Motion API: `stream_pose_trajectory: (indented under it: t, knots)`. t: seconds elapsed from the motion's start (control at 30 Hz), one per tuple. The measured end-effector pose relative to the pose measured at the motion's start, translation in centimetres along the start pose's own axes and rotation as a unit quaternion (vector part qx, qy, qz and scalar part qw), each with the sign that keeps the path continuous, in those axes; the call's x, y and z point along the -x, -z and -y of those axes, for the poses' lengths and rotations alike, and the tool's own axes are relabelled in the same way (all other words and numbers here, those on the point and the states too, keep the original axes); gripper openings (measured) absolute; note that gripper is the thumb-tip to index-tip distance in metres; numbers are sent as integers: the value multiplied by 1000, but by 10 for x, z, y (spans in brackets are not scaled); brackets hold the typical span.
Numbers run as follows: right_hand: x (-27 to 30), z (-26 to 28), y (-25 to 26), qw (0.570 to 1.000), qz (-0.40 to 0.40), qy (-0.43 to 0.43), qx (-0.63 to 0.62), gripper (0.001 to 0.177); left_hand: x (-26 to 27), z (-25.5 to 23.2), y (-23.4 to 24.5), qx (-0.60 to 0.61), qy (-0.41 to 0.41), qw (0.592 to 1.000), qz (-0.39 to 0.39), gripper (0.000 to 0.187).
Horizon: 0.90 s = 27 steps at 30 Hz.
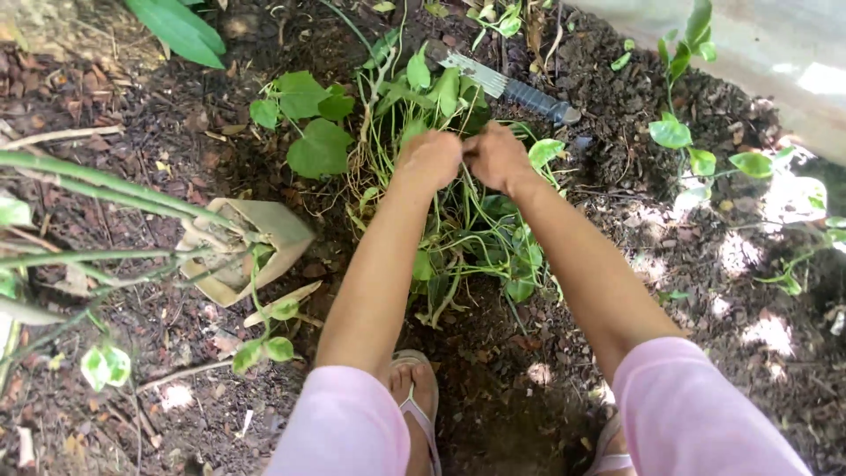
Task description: Digging into soil with a knife and planting plant cuttings.
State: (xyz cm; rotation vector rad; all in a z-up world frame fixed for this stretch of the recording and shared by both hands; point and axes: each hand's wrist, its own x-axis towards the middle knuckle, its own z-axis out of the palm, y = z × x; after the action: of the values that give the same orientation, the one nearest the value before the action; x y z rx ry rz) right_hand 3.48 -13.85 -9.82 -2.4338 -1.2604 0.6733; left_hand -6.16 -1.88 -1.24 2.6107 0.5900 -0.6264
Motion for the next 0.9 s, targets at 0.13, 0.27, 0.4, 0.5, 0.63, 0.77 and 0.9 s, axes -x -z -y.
stream_pose_trajectory:
  t: [0.13, 0.27, 0.4, 0.5, 0.63, 0.77, 0.9]
  knots:
    - [11, 15, -3, 996, 39, 3, 81, 50, 2, 14, -55, -48, 34, 994, -89, 20]
    - [19, 15, -13, 966, 43, 79, 241, 30, 8, 8, -95, -98, 82, 986, -103, 18]
    - [31, 37, 34, 906, 67, 197, 370, 40, 27, 4, -111, -177, 95, 966, -164, 14]
    - [26, 45, 81, 918, 55, 217, 327, 43, 45, 4, -60, -100, 118, 983, -93, 22]
    - [27, 59, 135, 906, -17, 249, 343, 47, 66, -3, -1, 71, 109, 985, -116, 20]
    - [34, 56, 170, 931, -69, 242, 265, 40, 84, -13, 54, 105, 101, 985, -96, 16]
    - [40, 64, 196, 987, -46, 153, 27, 22, 95, -3, 110, 168, 109, 967, -156, 20]
